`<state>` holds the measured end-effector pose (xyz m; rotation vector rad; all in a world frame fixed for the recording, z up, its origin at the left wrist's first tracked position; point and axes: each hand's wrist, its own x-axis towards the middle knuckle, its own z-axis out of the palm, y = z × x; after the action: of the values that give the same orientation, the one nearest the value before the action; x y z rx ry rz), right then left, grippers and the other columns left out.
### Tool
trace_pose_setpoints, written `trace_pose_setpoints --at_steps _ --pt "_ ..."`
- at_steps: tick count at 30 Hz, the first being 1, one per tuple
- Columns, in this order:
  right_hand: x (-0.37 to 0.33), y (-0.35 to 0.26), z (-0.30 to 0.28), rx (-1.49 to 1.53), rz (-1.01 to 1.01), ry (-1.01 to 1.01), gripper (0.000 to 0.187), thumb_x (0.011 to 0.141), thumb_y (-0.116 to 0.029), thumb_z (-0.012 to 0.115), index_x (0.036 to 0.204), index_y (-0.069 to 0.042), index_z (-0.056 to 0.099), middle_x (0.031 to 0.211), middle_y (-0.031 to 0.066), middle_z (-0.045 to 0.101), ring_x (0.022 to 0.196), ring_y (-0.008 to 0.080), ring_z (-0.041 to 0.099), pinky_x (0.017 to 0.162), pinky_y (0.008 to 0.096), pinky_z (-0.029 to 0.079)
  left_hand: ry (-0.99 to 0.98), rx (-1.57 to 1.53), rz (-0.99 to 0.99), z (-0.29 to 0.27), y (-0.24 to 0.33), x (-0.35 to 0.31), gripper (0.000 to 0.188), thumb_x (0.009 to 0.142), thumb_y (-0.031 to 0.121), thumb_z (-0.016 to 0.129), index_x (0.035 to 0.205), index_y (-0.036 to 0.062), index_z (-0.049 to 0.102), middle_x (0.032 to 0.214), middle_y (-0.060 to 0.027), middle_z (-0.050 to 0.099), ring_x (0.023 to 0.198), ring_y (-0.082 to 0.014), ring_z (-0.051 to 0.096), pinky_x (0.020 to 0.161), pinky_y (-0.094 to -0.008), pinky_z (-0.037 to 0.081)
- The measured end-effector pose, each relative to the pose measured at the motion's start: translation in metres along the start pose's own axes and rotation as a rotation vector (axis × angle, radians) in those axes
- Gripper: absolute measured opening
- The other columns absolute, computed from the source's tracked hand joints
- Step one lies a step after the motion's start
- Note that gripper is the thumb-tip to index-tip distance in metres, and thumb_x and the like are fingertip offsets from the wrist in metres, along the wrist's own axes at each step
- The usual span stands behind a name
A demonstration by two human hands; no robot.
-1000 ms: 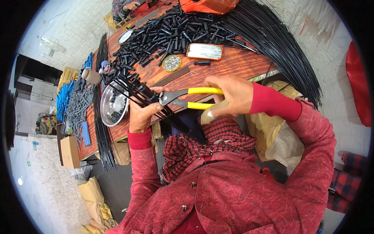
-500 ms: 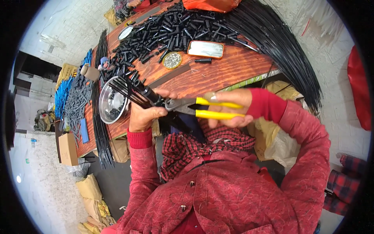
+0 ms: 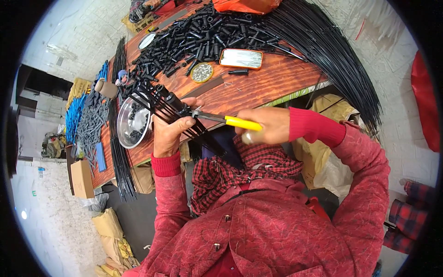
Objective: The recorder is organizing bundles of black plastic cable ties and using yellow-handled cutters to trim the excess ends.
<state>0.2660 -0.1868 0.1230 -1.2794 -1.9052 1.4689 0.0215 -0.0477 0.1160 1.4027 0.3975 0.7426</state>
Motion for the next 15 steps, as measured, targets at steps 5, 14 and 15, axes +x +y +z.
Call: trace_pose_setpoints --at_steps 5,14,15 --pt "0.003 -0.006 0.004 -0.533 -0.249 0.488 0.042 0.084 -0.007 0.061 0.126 -0.006 0.055 0.109 0.0167 0.063 0.093 0.0386 0.063 0.078 0.0453 0.051 0.059 -0.006 -0.011 0.001 0.003 -0.005 0.039 0.075 0.002 0.08 0.11 -0.0066 0.066 0.105 -0.0162 0.071 0.092 -0.0204 0.069 0.084 -0.0324 0.056" --pt "0.003 -0.014 -0.012 -0.669 -0.255 0.431 0.05 0.078 -0.002 0.062 0.127 -0.008 0.057 0.108 0.0146 0.063 0.097 0.0372 0.062 0.076 0.0455 0.051 0.087 0.065 -0.045 -0.008 0.0 -0.009 0.045 0.07 0.004 0.083 0.108 -0.0058 0.062 0.107 -0.019 0.068 0.101 -0.0351 0.069 0.084 -0.043 0.059" --pt "0.003 -0.014 -0.013 -0.681 -0.239 0.398 0.051 0.078 -0.003 0.062 0.128 -0.007 0.057 0.112 0.015 0.063 0.099 0.0373 0.063 0.078 0.0443 0.052 0.086 0.053 -0.059 -0.008 0.0 -0.01 0.046 0.07 0.004 0.083 0.109 -0.0058 0.061 0.108 -0.019 0.068 0.101 -0.0351 0.069 0.084 -0.0431 0.059"
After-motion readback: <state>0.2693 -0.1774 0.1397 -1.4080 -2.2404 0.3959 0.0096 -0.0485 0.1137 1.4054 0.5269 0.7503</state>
